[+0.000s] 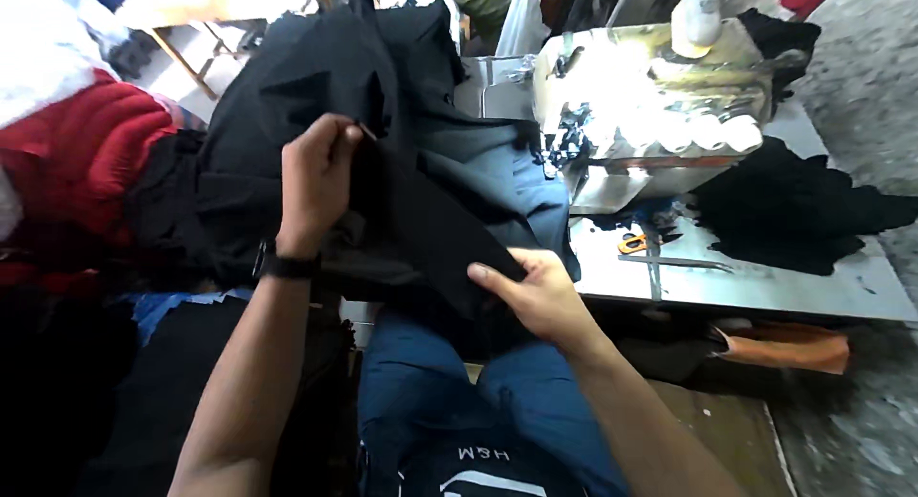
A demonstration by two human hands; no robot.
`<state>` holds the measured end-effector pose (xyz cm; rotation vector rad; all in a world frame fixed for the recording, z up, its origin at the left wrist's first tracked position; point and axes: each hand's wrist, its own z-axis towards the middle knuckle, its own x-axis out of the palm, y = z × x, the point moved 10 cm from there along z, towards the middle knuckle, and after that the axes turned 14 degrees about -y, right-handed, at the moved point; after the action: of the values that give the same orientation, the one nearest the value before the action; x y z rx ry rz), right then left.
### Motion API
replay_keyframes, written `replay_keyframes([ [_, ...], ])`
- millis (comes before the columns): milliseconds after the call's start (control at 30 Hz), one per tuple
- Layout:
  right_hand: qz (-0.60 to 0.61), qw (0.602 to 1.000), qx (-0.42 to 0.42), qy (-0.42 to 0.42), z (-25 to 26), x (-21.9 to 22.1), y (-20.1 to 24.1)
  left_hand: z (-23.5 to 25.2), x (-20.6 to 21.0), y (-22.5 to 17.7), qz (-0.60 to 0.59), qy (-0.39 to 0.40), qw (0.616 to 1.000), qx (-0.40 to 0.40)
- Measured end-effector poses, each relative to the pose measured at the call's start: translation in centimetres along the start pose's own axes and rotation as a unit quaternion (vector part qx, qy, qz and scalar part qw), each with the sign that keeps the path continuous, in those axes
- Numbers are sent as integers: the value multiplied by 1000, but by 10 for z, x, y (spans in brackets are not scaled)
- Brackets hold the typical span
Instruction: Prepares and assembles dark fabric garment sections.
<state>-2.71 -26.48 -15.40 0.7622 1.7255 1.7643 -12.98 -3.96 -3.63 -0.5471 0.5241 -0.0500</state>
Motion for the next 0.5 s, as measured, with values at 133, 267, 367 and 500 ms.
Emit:
replay_keyframes([
  [133, -27, 994, 99, -35, 43, 33, -4, 49, 45, 71, 40, 6, 999, -22],
  [267, -190, 978, 90, 19, 47, 42, -14, 46, 83, 125, 73, 13, 996, -44],
  [367, -222, 972, -80, -2, 3, 20, -9, 41, 84, 139, 89, -13, 994, -58],
  [500, -184, 976, -111, -32, -51, -12, -4, 37, 90, 140, 114, 1, 992, -50],
])
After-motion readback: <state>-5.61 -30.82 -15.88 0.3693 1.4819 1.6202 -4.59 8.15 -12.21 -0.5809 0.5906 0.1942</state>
